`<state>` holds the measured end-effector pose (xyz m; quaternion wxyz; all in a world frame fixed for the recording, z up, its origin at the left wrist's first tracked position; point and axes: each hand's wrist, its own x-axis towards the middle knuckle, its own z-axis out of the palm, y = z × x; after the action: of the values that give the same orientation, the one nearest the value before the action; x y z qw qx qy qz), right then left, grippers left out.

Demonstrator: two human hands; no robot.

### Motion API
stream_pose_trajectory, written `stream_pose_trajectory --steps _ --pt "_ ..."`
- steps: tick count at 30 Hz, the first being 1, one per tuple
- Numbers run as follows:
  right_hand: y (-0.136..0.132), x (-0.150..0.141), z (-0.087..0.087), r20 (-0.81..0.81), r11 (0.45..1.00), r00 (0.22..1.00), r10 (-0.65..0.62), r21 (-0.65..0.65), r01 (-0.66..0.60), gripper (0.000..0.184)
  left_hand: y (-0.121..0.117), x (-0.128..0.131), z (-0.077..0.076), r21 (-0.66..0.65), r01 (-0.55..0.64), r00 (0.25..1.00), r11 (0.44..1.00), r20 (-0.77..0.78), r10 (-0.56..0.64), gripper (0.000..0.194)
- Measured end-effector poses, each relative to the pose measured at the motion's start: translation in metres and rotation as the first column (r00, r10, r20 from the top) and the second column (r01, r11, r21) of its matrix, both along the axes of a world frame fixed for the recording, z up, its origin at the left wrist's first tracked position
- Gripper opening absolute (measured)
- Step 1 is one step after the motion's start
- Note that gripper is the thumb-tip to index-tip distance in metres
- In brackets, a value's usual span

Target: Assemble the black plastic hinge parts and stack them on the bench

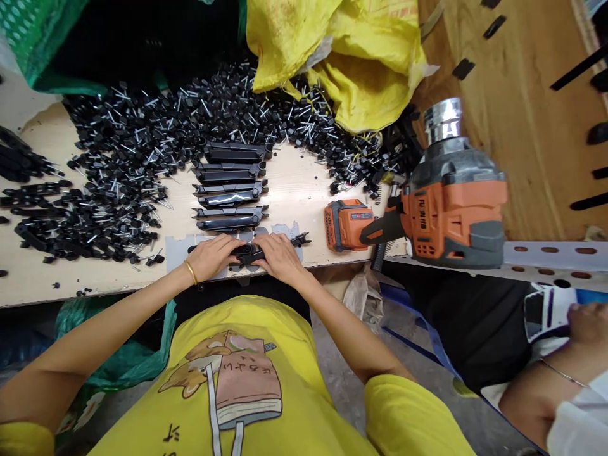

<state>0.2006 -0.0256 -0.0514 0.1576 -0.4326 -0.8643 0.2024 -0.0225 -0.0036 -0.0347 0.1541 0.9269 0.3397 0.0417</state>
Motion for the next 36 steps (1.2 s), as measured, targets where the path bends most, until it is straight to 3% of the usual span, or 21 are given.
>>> stream_pose_trajectory --steps 7,11,13,14,15,17,18,21,24,26,28,29,31,34,36 --pt "-0.001 -0.002 -0.005 -0.037 1.000 0.999 0.022 -0.005 -0.022 0.035 0.001 -0.001 0.000 0.020 0.010 1.000 1.000 -0.009 -0.009 0.034" --pt "0.004 0.000 0.006 -0.091 0.993 0.995 0.036 -0.107 -0.046 0.032 0.004 -0.005 -0.003 -0.008 0.013 1.000 1.000 -0.018 -0.013 0.036" --pt "0.018 0.008 0.014 -0.169 0.985 0.985 -0.030 -0.172 0.000 0.024 0.007 -0.004 -0.007 -0.012 0.022 1.000 1.000 -0.017 -0.022 0.036" --pt "0.031 0.015 0.017 -0.201 0.979 0.971 -0.131 -0.181 0.095 0.021 0.008 -0.001 -0.009 -0.009 0.027 1.000 1.000 -0.014 -0.027 0.036" --pt "0.047 0.023 0.019 -0.225 0.958 0.938 -0.265 -0.172 0.230 0.020 0.009 0.002 -0.010 -0.003 0.033 0.999 0.999 -0.009 -0.033 0.037" --pt "0.090 0.040 0.017 -0.221 0.824 0.798 -0.561 -0.061 0.563 0.021 0.008 0.010 -0.008 0.023 0.036 0.999 0.999 0.009 -0.036 0.040" --pt "0.113 0.047 0.012 -0.212 0.760 0.744 -0.633 0.012 0.650 0.022 0.006 0.014 -0.005 0.045 0.040 0.999 0.998 0.021 -0.041 0.042" --pt "0.175 0.061 -0.008 -0.173 0.613 0.617 -0.768 0.082 0.786 0.029 -0.001 0.015 0.010 0.139 0.068 0.993 0.988 0.082 -0.080 0.042" --pt "0.204 0.067 -0.022 -0.165 0.576 0.578 -0.799 0.064 0.815 0.019 -0.002 -0.009 0.025 0.215 -0.047 0.985 0.976 0.172 0.010 0.032" --pt "0.203 0.070 -0.021 -0.218 0.580 0.585 -0.781 0.094 0.809 0.012 0.008 -0.037 0.029 0.229 -0.275 0.953 0.934 0.189 0.235 0.029" --pt "0.187 0.071 -0.010 -0.291 0.584 0.591 -0.752 0.122 0.803 0.010 0.028 -0.068 0.027 0.240 -0.515 0.856 0.823 0.103 0.506 0.032" --pt "0.175 0.069 -0.002 -0.330 0.594 0.591 -0.736 0.105 0.798 0.011 0.040 -0.080 0.023 0.240 -0.572 0.810 0.784 0.019 0.586 0.033" --pt "0.143 0.060 0.016 -0.410 0.643 0.579 -0.705 -0.024 0.766 0.015 0.063 -0.097 0.014 0.213 -0.607 0.756 0.766 -0.144 0.639 0.031" --pt "0.085 0.038 0.038 -0.491 0.781 0.607 -0.624 -0.358 0.513 0.018 0.086 -0.104 0.006 0.218 -0.611 0.727 0.761 -0.227 0.648 0.026" --pt "0.050 0.024 0.044 -0.492 0.777 0.626 -0.604 -0.539 0.325 0.021 0.089 -0.103 0.006 0.226 -0.581 0.747 0.782 -0.232 0.622 0.022"
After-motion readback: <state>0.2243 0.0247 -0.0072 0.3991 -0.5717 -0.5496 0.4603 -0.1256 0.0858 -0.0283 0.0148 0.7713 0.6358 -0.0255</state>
